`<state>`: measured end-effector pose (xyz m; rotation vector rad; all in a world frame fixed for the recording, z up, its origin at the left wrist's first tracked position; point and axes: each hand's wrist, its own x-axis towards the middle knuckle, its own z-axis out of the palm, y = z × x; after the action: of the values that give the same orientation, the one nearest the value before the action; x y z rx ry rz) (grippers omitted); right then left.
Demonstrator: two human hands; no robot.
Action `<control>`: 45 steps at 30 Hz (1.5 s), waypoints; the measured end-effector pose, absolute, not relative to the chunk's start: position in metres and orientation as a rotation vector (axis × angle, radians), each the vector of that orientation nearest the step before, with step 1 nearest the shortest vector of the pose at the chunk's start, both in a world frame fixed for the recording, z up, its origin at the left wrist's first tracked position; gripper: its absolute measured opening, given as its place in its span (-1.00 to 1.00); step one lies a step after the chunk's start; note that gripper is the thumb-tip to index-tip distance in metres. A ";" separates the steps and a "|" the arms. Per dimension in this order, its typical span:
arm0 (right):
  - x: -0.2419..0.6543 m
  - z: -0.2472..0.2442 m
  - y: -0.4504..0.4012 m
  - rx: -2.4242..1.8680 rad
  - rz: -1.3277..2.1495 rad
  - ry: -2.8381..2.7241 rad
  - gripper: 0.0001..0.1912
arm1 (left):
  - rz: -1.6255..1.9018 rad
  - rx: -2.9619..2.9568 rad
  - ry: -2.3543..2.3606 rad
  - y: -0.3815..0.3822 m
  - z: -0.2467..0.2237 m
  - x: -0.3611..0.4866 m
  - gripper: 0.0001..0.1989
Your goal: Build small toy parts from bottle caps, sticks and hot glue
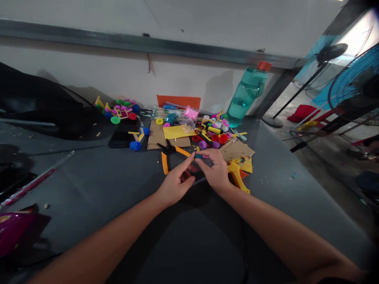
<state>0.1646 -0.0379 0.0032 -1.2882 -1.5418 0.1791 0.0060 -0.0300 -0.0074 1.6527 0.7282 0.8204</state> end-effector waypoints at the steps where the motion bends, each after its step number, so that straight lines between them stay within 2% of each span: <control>1: 0.165 0.003 -0.038 -1.294 0.183 -1.538 -0.85 | 0.822 1.651 0.730 -0.030 -0.008 0.006 -0.32; 16: 0.167 0.003 -0.033 -1.330 0.190 -1.523 -0.83 | 0.806 1.592 0.705 -0.028 -0.011 0.006 -0.31; 23: 0.170 0.000 -0.032 -1.306 0.153 -1.615 -0.82 | 0.822 1.460 0.717 -0.028 -0.009 0.007 -0.38; 34: 0.167 0.001 -0.034 -1.302 0.082 -1.786 -0.83 | 0.869 1.070 0.830 -0.019 0.002 0.007 -0.73; 39: 0.165 0.001 -0.035 -1.269 0.084 -1.887 -0.83 | 0.890 1.037 0.801 -0.015 0.001 0.006 -0.78; 43: 0.165 0.003 -0.036 -1.261 0.109 -1.880 -0.73 | 0.922 0.991 0.773 -0.014 0.000 0.005 -0.80; 45: 0.165 0.003 -0.037 -1.245 0.113 -1.864 -0.77 | 0.920 0.976 0.761 -0.014 0.000 0.004 -0.81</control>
<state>0.1645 -0.0367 0.0034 -1.2448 -1.8639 0.1135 0.0043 -0.0140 -0.0002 0.9755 0.7605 0.9200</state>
